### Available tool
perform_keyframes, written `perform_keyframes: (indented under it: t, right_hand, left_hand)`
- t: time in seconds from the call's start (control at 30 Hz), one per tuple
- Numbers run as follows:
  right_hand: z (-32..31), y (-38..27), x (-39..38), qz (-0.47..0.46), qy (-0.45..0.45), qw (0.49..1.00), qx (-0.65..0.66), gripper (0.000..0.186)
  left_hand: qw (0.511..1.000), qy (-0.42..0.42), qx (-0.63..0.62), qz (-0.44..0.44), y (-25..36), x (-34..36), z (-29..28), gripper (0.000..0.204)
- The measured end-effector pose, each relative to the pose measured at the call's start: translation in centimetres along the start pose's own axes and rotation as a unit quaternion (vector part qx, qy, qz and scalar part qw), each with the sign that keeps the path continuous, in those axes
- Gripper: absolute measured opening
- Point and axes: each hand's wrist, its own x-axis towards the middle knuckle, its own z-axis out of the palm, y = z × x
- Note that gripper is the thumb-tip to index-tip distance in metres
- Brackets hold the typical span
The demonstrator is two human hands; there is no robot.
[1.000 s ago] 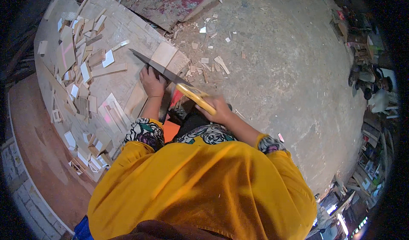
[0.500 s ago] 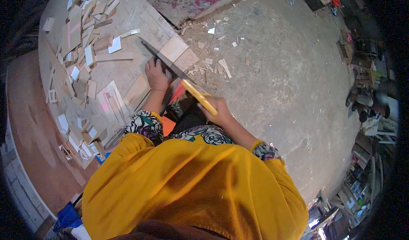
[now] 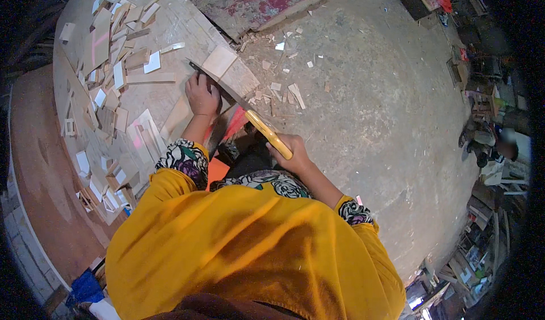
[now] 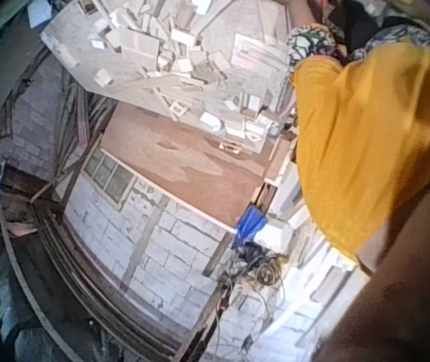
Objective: The person is using a hand saw to cut a small piece of wood on a workbench in a workshop environment.
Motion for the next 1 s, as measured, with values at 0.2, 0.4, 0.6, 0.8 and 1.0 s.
perform_keyframes:
  t: [0.2,0.4,0.6,0.8,1.0]
  right_hand:
    - [-0.4,0.7,-1.4,-0.062,-0.019,0.996,-0.055,0.017]
    - [-0.9,-0.6,-3.5,0.010,-0.030,0.999,0.044,0.012]
    - [-0.8,-0.2,-4.1,0.036,-0.024,0.998,0.051,0.011]
    - [1.1,0.1,-3.4,0.010,0.000,1.000,0.007,0.012]
    - [3.2,-0.5,4.3,0.020,0.006,0.999,0.024,0.014]
  left_hand:
    - [0.999,0.005,-0.043,0.009,-0.3,-0.8,-0.4,0.051]
    - [1.000,-0.009,-0.027,-0.007,0.4,-2.1,-1.6,0.065]
    - [0.998,-0.036,-0.041,0.004,0.6,-1.1,-1.9,0.061]
    - [0.997,-0.039,-0.058,0.013,0.1,-1.3,-1.7,0.057]
    - [0.998,-0.038,-0.038,0.023,-0.3,-1.2,-1.1,0.057]
